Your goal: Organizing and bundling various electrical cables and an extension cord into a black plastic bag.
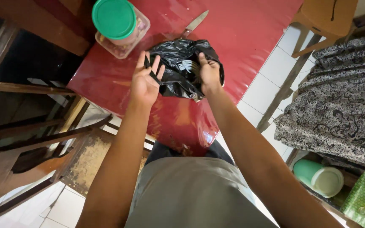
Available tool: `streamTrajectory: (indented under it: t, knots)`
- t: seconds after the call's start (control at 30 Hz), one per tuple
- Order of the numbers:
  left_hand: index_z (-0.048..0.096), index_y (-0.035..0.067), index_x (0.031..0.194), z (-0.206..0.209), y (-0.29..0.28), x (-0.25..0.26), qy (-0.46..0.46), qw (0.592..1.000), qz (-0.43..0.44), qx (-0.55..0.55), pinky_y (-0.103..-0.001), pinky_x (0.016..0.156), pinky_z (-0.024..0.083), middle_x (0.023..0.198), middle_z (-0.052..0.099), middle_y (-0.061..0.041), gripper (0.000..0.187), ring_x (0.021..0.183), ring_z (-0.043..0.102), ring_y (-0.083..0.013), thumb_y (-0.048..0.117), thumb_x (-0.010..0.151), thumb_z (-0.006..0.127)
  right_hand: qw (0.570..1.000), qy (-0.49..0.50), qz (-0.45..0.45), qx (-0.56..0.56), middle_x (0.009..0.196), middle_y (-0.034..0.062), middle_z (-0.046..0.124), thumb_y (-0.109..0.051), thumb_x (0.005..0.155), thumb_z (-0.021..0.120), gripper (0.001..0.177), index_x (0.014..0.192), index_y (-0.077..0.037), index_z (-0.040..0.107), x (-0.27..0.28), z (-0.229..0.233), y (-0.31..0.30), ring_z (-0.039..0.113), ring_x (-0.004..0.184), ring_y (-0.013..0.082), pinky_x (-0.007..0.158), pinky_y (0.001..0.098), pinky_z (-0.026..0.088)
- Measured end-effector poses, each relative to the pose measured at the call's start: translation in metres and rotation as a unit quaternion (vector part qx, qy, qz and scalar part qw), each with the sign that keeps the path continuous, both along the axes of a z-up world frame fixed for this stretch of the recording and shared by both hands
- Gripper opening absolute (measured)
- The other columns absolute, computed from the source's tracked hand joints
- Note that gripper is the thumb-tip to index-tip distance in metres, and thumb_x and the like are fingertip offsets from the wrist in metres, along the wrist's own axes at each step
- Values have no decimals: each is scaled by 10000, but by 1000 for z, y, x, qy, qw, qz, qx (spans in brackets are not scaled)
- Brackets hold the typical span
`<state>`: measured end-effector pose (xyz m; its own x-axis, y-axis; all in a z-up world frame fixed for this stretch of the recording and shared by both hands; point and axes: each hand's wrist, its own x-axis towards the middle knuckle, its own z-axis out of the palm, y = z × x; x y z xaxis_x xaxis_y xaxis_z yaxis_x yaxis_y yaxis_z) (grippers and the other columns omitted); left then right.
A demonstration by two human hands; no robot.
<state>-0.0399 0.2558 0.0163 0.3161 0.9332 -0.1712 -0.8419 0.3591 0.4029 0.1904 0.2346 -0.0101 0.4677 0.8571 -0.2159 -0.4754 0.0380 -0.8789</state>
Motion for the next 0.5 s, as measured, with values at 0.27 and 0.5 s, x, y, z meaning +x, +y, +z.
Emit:
streamTrajectory:
  t: [0.27,0.5]
  knots:
    - [417,54,1598,49,-43,-37,-15,992,-61,106,-274,831,485,1630,462,-138,587,1106,590,-175,-26,1026,521,956,-266,110,-63,1237,93,708,-527,1049,480,581,1251,-10,650,14,53,-64,626,1189,164,1066,331,457]
    - [524,37,1406,166,-98,-63,254,939,-117,203,-258,552,487,1291,680,-163,376,640,614,-129,81,1035,491,830,-454,273,-173,1468,162,495,-452,1036,658,691,1496,-3,402,36,183,-177,476,1342,220,1082,378,394]
